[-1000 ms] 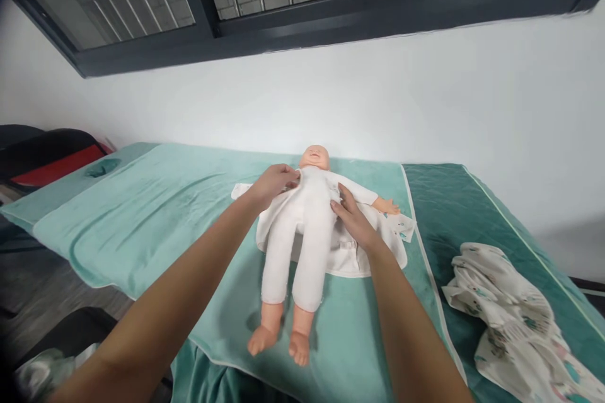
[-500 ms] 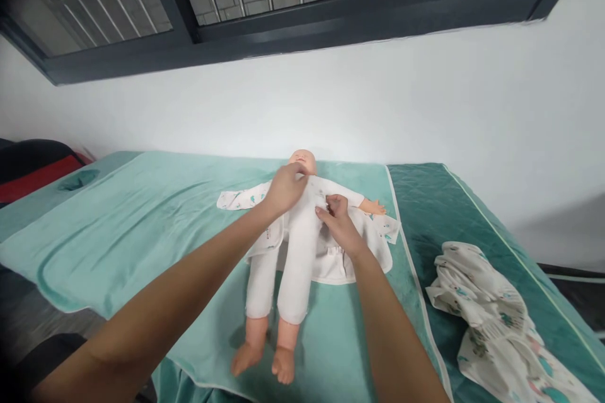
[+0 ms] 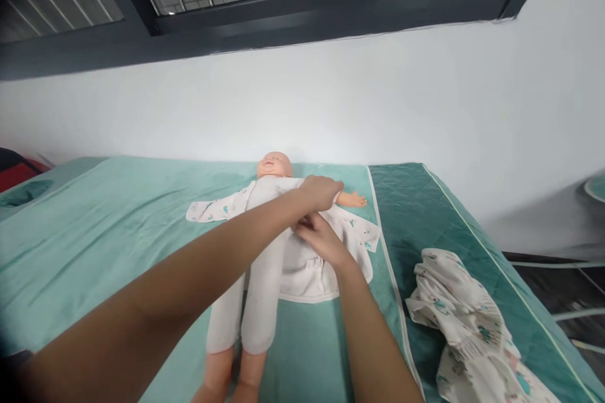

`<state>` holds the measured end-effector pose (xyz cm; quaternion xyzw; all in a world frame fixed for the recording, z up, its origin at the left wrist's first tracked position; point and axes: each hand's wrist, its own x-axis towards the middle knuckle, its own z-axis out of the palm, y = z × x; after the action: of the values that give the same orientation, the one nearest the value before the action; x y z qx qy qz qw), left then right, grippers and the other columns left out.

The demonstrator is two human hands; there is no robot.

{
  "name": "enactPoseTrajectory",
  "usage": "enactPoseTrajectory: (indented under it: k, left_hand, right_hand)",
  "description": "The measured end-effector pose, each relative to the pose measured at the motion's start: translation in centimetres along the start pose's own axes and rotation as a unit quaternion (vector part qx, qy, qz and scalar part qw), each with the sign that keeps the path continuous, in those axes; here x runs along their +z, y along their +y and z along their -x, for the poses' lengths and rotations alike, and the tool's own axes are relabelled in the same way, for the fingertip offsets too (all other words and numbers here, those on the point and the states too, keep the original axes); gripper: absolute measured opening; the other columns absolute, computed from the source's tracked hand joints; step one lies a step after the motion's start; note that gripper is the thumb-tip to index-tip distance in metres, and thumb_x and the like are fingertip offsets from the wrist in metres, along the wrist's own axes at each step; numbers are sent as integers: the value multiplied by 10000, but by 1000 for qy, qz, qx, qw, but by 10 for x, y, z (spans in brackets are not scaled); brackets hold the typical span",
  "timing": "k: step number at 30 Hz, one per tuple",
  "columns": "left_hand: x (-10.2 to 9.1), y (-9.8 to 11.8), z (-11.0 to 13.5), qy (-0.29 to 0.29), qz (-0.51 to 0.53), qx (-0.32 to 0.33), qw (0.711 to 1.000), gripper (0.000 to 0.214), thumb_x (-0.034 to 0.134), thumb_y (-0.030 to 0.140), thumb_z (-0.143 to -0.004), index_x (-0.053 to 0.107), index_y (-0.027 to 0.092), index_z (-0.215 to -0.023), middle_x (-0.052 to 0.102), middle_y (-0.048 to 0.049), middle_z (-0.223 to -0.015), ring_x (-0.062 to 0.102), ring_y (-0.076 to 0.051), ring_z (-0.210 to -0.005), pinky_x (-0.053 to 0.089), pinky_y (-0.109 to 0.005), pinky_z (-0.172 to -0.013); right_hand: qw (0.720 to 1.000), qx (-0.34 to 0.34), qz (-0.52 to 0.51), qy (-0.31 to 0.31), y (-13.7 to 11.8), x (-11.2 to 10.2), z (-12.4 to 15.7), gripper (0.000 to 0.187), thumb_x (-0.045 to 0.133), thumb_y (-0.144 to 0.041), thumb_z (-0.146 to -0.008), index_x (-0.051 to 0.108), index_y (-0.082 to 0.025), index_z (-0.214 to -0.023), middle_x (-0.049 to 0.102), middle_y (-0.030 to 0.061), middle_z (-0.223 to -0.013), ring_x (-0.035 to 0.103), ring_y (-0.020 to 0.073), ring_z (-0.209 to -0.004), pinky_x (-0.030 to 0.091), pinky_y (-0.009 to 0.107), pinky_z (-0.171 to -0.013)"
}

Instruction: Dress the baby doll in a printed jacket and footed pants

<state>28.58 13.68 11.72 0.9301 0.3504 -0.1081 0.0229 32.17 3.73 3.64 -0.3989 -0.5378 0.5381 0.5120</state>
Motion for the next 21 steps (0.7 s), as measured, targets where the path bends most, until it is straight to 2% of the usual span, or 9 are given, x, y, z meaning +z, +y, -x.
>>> enactPoseTrajectory:
  k: [3,6,7,9,10,11,12,15,21]
  left_hand:
    - [-6,-11,9,28,15,4,999,357,572,143,-784,555,232,-1129,704,-82,-999,682,-237,-878,493,-345,-740]
    - [-8,-17,18,37,31,-4,999,366,637,175,-739,543,229,-1089,700,-70,-997,676,-240,-861,487,-343,-738]
    - [-7,-18,22,40,29,-1,999,349,637,195,-746,542,226,-1080,697,-70,-1005,673,-242,-870,486,-350,-751]
    - [-5,-20,29,46,16,12,999,303,599,211,-781,543,219,-1079,692,-70,-1008,665,-248,-891,481,-370,-781]
    - [-5,-21,32,48,6,20,999,291,574,201,-796,545,216,-1085,689,-69,-1009,662,-249,-903,477,-378,-793]
    - [-4,-22,36,48,-4,24,999,294,559,185,-802,546,214,-1095,687,-69,-1016,659,-251,-915,474,-381,-799]
    - [-3,-22,39,48,-14,26,998,307,552,169,-804,547,210,-1108,684,-72,-1031,656,-252,-931,471,-381,-802]
    - [-2,-24,47,52,-42,25,997,324,527,147,-831,548,197,-1150,670,-92,-1088,643,-257,-982,461,-380,-821]
    - [8,-25,51,82,-71,22,994,337,478,115,-869,552,186,-1190,664,-104,-1112,618,-256,-1040,430,-396,-858]
  right_hand:
    - [999,-10,44,29,0,-9,-1,237,637,-388,-832,675,-215,-989,708,42,-1075,633,247,-1068,472,396,-970]
    - [976,-8,175,126,5,-27,-1,247,568,-412,-855,682,-204,-922,711,62,-1033,641,256,-1006,470,412,-944]
    - [955,-9,236,179,8,-34,0,257,558,-412,-847,680,-202,-932,708,80,-1040,636,271,-1007,467,431,-939]
    - [890,3,361,280,13,-47,1,306,580,-416,-804,668,-197,-999,692,125,-1070,614,318,-1045,458,474,-928]
    - [857,22,409,311,15,-52,2,343,598,-427,-785,659,-195,-1030,685,142,-1077,607,337,-1051,458,487,-909]
    - [836,50,443,320,17,-56,3,366,611,-451,-773,654,-198,-1033,684,148,-1067,613,347,-1029,465,489,-871]
    - [826,83,463,312,18,-59,5,368,614,-485,-769,652,-206,-1005,688,141,-1038,629,344,-976,473,478,-817]
    - [826,144,478,261,22,-65,7,350,607,-563,-767,630,-225,-855,701,92,-897,653,290,-776,449,399,-650]
    - [819,92,495,274,31,-71,7,264,607,-496,-768,624,-233,-758,689,60,-739,632,240,-655,386,332,-566]
